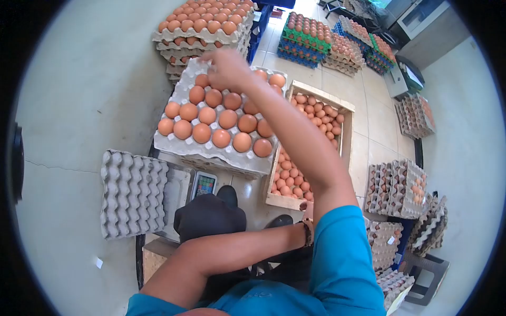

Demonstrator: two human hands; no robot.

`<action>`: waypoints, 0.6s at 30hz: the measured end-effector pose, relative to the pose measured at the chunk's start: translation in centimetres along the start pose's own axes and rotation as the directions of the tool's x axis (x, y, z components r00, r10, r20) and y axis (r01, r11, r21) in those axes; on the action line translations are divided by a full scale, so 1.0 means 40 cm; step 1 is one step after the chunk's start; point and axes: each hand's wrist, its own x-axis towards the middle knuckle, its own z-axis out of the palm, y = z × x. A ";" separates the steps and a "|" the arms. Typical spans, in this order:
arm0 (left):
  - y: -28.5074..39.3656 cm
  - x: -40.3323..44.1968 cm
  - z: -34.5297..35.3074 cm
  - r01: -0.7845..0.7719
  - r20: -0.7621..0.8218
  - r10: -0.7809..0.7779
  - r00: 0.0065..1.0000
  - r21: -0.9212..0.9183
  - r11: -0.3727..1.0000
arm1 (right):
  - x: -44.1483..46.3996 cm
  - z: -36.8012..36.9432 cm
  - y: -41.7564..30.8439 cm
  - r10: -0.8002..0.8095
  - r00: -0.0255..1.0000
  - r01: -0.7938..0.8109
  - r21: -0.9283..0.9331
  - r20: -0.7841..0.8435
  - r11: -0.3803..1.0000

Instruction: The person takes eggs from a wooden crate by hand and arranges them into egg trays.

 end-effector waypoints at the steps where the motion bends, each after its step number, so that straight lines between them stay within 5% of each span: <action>1: 0.000 0.003 -0.004 0.008 0.014 -0.008 1.000 -0.006 1.000 | -0.005 -0.027 0.028 -0.057 0.990 0.061 0.030 -0.126 0.998; 5: -0.003 -0.004 -0.018 0.035 0.064 -0.034 0.997 -0.012 0.999 | -0.109 -0.217 0.190 0.193 0.883 -0.192 0.045 -0.429 0.980; 7: -0.013 -0.066 -0.021 0.013 -0.051 -0.005 0.999 0.139 0.990 | -0.244 -0.266 0.356 0.298 0.811 -0.272 0.126 -0.503 0.954; 8: -0.029 -0.080 -0.031 -0.054 -0.023 0.058 0.998 0.152 0.987 | -0.337 -0.262 0.438 0.430 0.701 -0.420 0.158 -0.569 0.894; 10: -0.037 -0.104 -0.044 -0.034 -0.006 0.036 0.999 0.173 0.984 | -0.543 -0.254 0.543 0.654 0.504 -0.719 0.146 -0.565 0.680; 11: -0.042 -0.112 -0.045 -0.034 -0.011 0.036 0.999 0.175 0.984 | -0.652 -0.239 0.631 0.780 0.462 -0.880 -0.104 -0.422 0.464; 12: -0.043 -0.118 -0.043 -0.028 -0.005 0.030 1.000 0.173 0.984 | -0.721 -0.220 0.545 0.867 0.295 -0.909 0.163 -0.403 0.385; 15: -0.051 -0.140 -0.033 -0.024 0.017 0.021 1.000 0.188 0.982 | -1.012 -0.064 0.669 0.956 0.121 -0.989 0.051 -0.265 0.140; 16: -0.056 -0.150 -0.033 -0.034 0.022 0.030 0.999 0.202 0.979 | -1.031 -0.042 0.646 0.978 -0.173 -0.970 0.195 -0.118 -0.148; 18: -0.062 -0.153 -0.013 -0.036 0.014 0.034 0.999 0.222 0.974 | -1.091 0.040 0.666 0.943 0.006 -0.980 0.187 -0.332 0.072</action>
